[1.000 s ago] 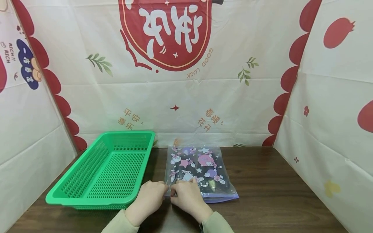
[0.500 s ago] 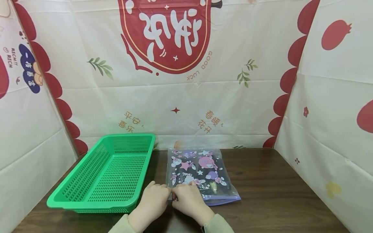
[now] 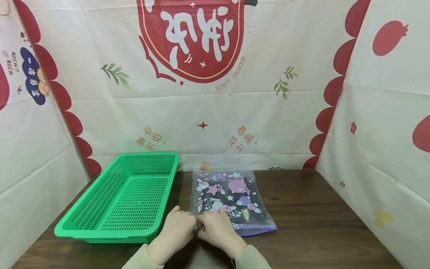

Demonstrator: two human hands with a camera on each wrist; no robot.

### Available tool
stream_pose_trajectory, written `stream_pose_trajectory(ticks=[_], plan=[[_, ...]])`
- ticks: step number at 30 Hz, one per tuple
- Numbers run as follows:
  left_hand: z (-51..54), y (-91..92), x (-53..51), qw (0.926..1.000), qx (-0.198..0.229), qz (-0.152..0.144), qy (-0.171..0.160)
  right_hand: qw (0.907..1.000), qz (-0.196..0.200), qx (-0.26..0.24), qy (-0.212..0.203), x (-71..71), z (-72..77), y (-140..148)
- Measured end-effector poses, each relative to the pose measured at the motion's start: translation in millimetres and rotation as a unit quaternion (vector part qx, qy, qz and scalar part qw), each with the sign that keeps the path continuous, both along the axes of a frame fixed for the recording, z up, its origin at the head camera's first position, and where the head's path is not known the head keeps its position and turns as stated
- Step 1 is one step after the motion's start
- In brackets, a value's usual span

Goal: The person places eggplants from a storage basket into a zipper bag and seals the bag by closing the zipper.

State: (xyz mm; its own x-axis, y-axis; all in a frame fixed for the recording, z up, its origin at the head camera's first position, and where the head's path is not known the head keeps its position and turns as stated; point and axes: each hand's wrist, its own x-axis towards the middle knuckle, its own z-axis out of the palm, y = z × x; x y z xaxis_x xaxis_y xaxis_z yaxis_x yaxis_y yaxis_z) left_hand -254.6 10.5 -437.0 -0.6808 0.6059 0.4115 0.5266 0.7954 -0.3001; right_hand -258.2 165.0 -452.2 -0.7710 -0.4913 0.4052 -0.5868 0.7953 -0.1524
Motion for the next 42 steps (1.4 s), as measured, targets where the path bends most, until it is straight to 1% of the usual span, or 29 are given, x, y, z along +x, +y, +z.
stream_pose_trajectory(ticks=[5, 7, 10, 14, 17, 26, 30, 32, 37, 42], plan=[[-2.1, 0.8, -2.9, 0.9999, -0.006, 0.008, 0.008, 0.9996, -0.002, 0.007, 0.028, -0.2, 1.5, -1.5], [-2.4, 0.6, -3.0, 0.9999, -0.010, 0.009, 0.008, 0.9990, -0.002, 0.018, 0.041, 0.0, 2.1, -1.8], [-2.0, -0.5, -2.0, 0.9997, -0.020, 0.003, 0.012, 0.9973, 0.001, 0.041, 0.062, 0.4, 2.7, -2.4], [1.3, -3.1, -1.7, 0.9988, -0.034, -0.002, 0.035, 0.9949, 0.007, 0.059, 0.082, -1.4, 5.1, -4.1], [4.2, -4.5, -3.1, 0.9987, -0.039, -0.002, 0.034, 0.9950, 0.011, 0.059, 0.080, -3.0, 6.5, -5.4], [10.6, -7.5, -5.9, 0.9994, -0.027, -0.017, -0.015, 0.9964, 0.015, 0.046, 0.069, -2.9, 5.3, -3.9], [12.1, -8.7, -5.4, 0.9988, -0.026, -0.015, -0.039, 0.9964, 0.021, 0.047, 0.067, -2.9, 5.4, -3.3], [10.8, -9.0, -5.2, 0.9988, -0.026, -0.017, -0.039, 0.9966, 0.025, 0.047, 0.063, -2.9, 5.2, -3.2], [6.1, -8.2, -5.6, 0.9993, -0.026, -0.021, -0.018, 0.9976, 0.022, 0.044, 0.049, -2.7, 3.1, -1.2], [5.8, -5.4, -7.1, 0.9992, -0.028, -0.013, -0.026, 0.9974, 0.027, 0.038, 0.055, -5.3, 2.0, 2.3]])
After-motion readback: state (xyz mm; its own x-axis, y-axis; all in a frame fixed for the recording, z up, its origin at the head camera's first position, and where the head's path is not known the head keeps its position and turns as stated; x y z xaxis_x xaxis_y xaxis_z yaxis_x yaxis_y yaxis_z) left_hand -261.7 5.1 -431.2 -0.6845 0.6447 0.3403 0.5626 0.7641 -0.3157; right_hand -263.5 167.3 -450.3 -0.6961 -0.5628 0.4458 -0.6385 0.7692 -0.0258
